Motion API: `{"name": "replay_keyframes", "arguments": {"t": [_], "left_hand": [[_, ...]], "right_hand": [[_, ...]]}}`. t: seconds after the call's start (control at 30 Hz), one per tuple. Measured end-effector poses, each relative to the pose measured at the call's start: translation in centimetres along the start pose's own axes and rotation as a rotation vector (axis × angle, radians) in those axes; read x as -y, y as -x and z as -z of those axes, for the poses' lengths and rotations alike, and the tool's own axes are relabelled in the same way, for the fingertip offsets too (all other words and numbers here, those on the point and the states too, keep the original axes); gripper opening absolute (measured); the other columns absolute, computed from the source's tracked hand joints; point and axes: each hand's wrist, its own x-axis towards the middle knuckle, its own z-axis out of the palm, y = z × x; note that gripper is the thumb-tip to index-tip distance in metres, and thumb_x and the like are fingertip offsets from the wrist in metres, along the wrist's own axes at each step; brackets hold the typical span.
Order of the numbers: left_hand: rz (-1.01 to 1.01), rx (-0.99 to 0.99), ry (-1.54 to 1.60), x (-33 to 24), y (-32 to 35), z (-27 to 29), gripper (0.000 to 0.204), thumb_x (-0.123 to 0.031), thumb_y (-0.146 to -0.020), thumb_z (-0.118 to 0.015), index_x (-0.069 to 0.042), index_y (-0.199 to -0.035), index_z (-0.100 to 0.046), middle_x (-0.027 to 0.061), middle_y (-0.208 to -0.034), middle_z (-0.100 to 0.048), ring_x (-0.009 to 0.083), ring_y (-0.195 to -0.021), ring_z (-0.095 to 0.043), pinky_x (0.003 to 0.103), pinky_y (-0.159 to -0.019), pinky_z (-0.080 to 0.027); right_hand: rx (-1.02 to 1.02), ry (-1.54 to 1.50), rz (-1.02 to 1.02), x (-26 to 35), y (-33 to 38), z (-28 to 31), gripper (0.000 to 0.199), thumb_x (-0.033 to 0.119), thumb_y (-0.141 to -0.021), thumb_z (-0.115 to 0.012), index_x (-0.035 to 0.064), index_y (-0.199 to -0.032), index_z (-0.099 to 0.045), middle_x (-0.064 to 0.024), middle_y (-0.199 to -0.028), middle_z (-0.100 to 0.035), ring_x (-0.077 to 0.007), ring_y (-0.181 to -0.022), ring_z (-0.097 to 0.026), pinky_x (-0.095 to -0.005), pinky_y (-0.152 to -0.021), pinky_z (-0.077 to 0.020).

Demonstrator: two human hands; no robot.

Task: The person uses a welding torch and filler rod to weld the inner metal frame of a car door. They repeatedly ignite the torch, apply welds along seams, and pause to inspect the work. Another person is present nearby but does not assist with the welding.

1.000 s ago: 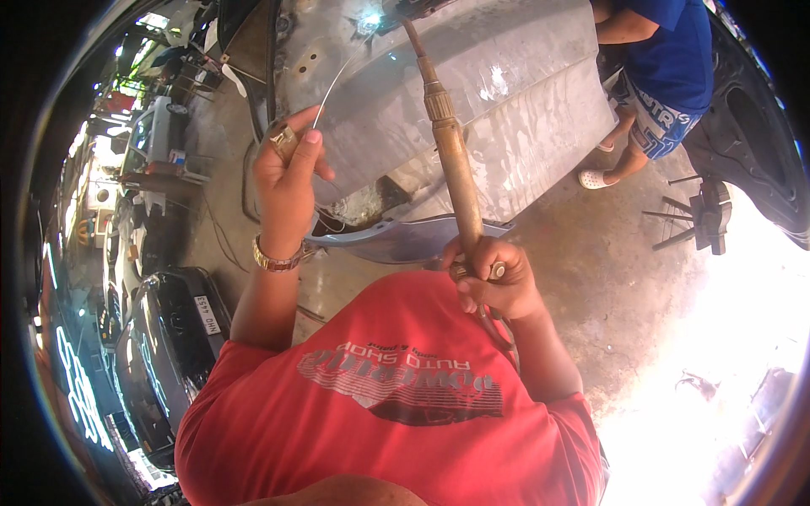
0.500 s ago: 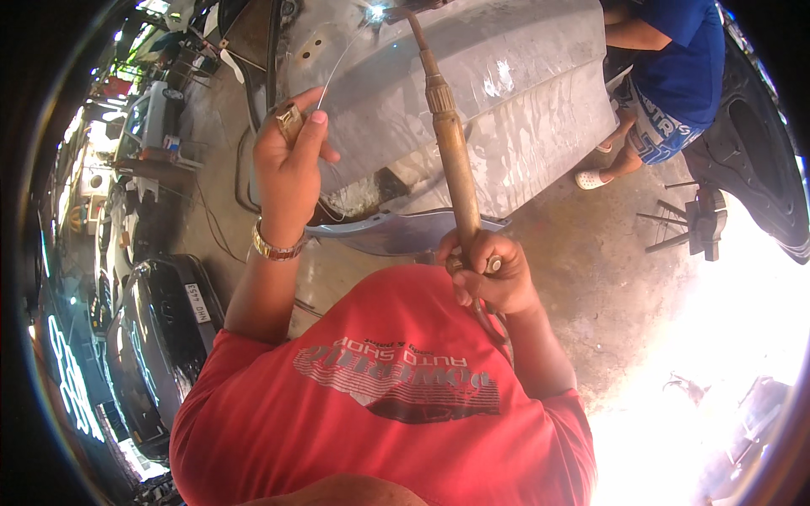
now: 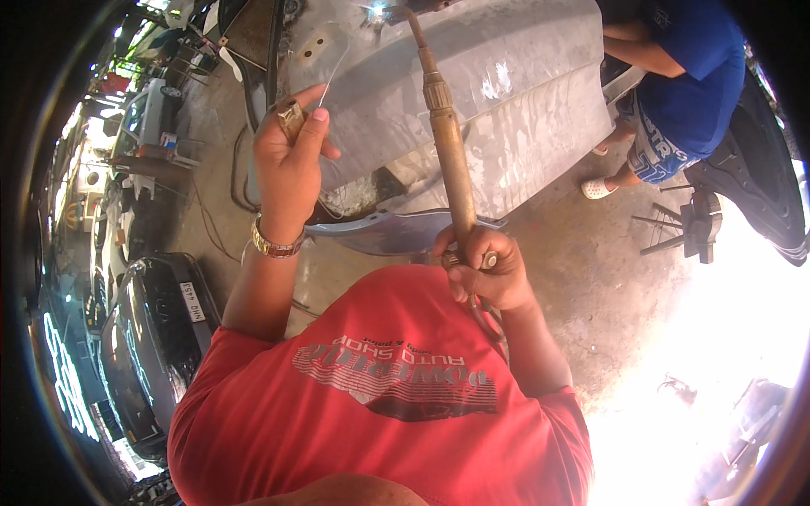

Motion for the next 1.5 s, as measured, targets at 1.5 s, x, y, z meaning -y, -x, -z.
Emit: {"name": "replay_keyframes", "arguments": {"t": [1.5], "left_hand": [[-0.005, -0.006, -0.003, 0.3, 1.0, 0.1, 0.028, -0.017, -0.105, -0.065, -0.001, -0.128, -0.071, -0.0046, -0.069, -0.059, 0.0058, -0.059, -0.062, 0.023, -0.057, -0.052]], "right_hand": [[0.001, -0.016, -0.017, -0.3, 0.7, 0.0, 0.031, -0.017, -0.089, -0.066, 0.0079, -0.084, -0.048, -0.0317, -0.117, -0.062, -0.0126, -0.063, -0.069, -0.0241, -0.053, -0.0554]]}}
